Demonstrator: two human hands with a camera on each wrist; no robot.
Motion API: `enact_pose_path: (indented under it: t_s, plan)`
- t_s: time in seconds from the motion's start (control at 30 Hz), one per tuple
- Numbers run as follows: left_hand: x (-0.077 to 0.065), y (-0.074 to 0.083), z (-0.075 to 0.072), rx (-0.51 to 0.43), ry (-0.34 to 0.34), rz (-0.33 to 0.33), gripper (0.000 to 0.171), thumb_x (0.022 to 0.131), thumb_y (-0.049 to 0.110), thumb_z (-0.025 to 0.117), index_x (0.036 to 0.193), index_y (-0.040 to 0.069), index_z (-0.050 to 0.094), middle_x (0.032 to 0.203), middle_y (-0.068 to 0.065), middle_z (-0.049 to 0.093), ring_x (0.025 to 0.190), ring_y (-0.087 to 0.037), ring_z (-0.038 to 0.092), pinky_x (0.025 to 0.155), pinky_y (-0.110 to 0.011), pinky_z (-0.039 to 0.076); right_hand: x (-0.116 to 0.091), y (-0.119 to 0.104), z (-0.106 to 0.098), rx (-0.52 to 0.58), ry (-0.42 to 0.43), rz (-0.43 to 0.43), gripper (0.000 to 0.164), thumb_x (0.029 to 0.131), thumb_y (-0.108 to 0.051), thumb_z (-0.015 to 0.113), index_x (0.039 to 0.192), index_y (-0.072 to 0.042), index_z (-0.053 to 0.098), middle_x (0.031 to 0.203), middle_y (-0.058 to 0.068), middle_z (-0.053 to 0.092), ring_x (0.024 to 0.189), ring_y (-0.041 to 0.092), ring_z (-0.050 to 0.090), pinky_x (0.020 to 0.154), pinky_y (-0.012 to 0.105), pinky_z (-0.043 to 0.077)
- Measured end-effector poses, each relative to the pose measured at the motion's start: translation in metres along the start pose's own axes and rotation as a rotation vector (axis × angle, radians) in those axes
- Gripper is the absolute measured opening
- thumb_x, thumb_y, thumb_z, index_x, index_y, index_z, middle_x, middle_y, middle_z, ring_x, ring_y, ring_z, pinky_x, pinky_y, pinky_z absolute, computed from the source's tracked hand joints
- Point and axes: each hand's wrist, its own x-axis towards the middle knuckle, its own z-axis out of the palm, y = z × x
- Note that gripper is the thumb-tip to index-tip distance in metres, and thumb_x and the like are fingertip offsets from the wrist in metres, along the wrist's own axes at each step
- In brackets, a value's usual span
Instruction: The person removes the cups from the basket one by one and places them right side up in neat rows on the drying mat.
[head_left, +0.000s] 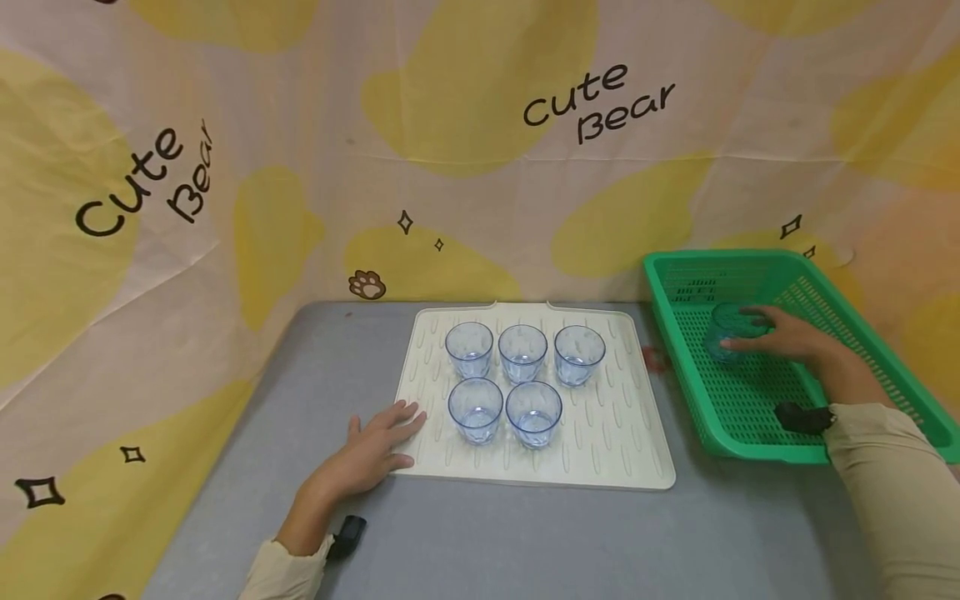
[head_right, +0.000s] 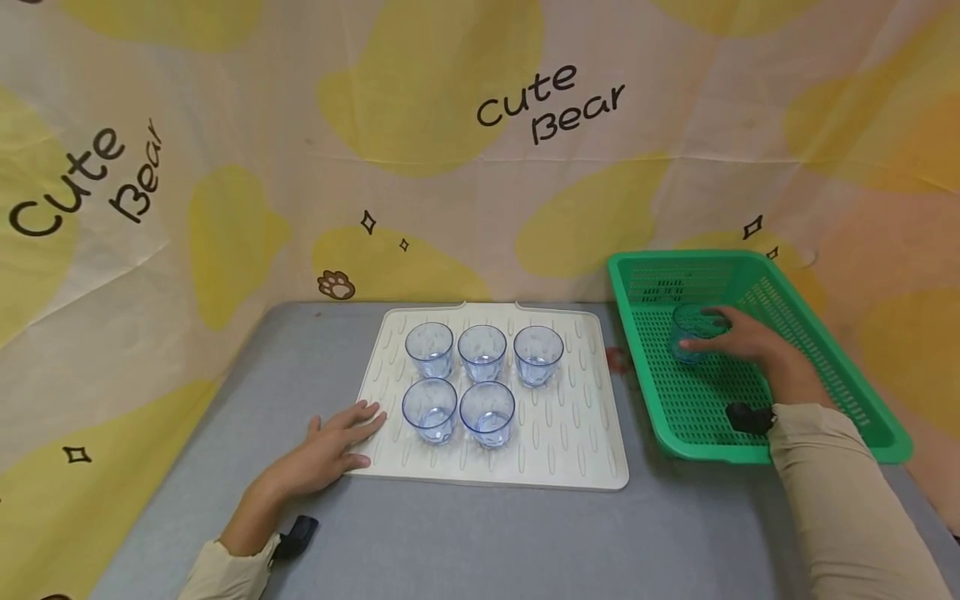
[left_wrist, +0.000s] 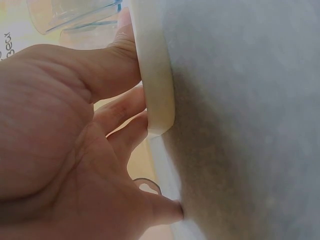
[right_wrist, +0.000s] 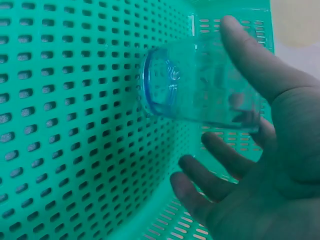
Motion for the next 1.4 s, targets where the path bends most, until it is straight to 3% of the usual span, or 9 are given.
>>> enact_pose_path:
  t_s: [0.23, 0.5, 0.67, 0.83, 1.07, 1.4]
  plan:
    - [0.003, 0.001, 0.000, -0.005, -0.008, -0.009, 0.066, 0.090, 0.018, 0.069, 0.151, 0.009, 0.043, 0.161, -0.014, 0.034, 0.152, -0.041, 0.021, 0.105, -0.083, -0.002, -0.002, -0.002, -0.001, 0.119, 0.012, -0.007, 0.098, 0.097, -0.043, 0.061, 0.157, 0.002, -0.002, 0.153, 0.046, 0.010, 0.135, 0.067, 0.016, 0.101, 0.075, 0.030]
    - [0.001, -0.001, 0.000, -0.006, -0.002, -0.006, 0.065, 0.090, 0.017, 0.069, 0.150, 0.009, 0.043, 0.161, -0.014, 0.034, 0.152, -0.041, 0.021, 0.104, -0.083, -0.002, -0.003, -0.009, -0.001, 0.142, 0.053, -0.043, 0.095, 0.097, -0.038, 0.063, 0.157, 0.006, 0.004, 0.157, 0.040, 0.012, 0.140, 0.062, 0.016, 0.104, 0.072, 0.028]
    - [-0.001, -0.002, 0.000, -0.018, 0.006, -0.005, 0.065, 0.090, 0.017, 0.069, 0.150, 0.010, 0.044, 0.160, -0.014, 0.035, 0.151, -0.042, 0.022, 0.104, -0.083, -0.003, -0.002, -0.011, 0.001, 0.186, 0.080, -0.045, 0.095, 0.097, -0.038, 0.063, 0.158, 0.003, 0.003, 0.158, 0.038, 0.016, 0.141, 0.059, 0.020, 0.106, 0.071, 0.028]
    - [0.000, -0.003, 0.001, -0.016, 0.014, 0.007, 0.065, 0.090, 0.017, 0.068, 0.150, 0.009, 0.044, 0.160, -0.014, 0.035, 0.151, -0.042, 0.022, 0.104, -0.083, -0.002, -0.003, -0.014, 0.001, 0.245, 0.114, -0.054, 0.094, 0.098, -0.037, 0.062, 0.158, 0.001, 0.001, 0.156, 0.039, 0.021, 0.136, 0.053, 0.035, 0.105, 0.065, 0.035]
    - [0.002, -0.003, 0.001, -0.014, 0.012, 0.012, 0.066, 0.090, 0.018, 0.069, 0.150, 0.009, 0.044, 0.160, -0.014, 0.035, 0.151, -0.042, 0.023, 0.104, -0.083, -0.002, -0.007, -0.016, 0.000, 0.298, 0.130, -0.059, 0.095, 0.097, -0.035, 0.064, 0.159, -0.002, 0.000, 0.158, 0.038, 0.019, 0.141, 0.058, 0.020, 0.107, 0.072, 0.023]
    - [0.003, -0.003, 0.002, -0.010, 0.013, 0.018, 0.065, 0.090, 0.018, 0.068, 0.150, 0.010, 0.045, 0.160, -0.015, 0.036, 0.150, -0.042, 0.024, 0.103, -0.084, -0.001, -0.006, -0.014, 0.000, 0.288, 0.122, -0.060, 0.096, 0.096, -0.035, 0.066, 0.160, -0.004, 0.001, 0.160, 0.035, 0.018, 0.143, 0.056, 0.021, 0.108, 0.073, 0.023]
